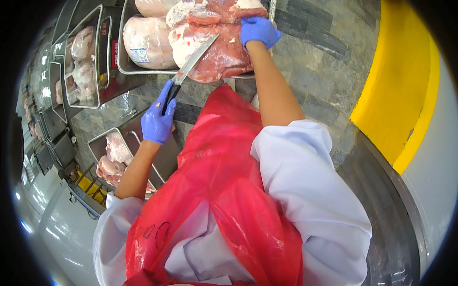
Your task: The person is cutting a large piece of raw meat on a metal tray using a knife. They are wearing blue gloves and a red apron. The meat is being separated into smaller pieces.
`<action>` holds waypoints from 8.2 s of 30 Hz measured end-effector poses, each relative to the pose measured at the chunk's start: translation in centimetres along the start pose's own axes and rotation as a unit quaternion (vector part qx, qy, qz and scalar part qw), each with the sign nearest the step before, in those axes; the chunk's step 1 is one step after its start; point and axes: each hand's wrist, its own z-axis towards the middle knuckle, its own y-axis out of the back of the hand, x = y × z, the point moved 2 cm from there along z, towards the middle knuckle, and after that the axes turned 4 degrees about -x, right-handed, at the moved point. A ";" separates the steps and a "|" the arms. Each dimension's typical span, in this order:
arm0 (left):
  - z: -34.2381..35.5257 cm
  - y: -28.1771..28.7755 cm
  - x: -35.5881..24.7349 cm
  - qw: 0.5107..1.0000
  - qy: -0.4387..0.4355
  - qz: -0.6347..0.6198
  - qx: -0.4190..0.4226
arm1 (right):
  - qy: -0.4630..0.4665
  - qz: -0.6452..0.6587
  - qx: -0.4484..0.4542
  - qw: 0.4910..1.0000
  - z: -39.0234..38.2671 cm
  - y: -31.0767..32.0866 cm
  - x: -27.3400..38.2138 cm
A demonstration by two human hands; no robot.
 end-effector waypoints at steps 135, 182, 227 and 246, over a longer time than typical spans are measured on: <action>0.7 4.5 -2.9 0.993 -0.079 0.033 0.084 | -0.241 0.476 0.234 0.812 -4.4 8.9 -25.4; 16.6 18.7 -14.8 0.808 -0.416 0.411 -0.068 | 0.483 0.125 -0.070 0.864 3.9 4.5 -4.9; 24.3 2.5 -23.4 0.600 -0.608 0.463 0.237 | 0.020 0.118 -0.405 0.906 -13.1 -3.8 -4.4; 21.9 4.4 -22.9 0.625 -0.614 0.454 0.163 | -0.036 0.151 -0.443 0.883 -10.3 -3.5 -5.9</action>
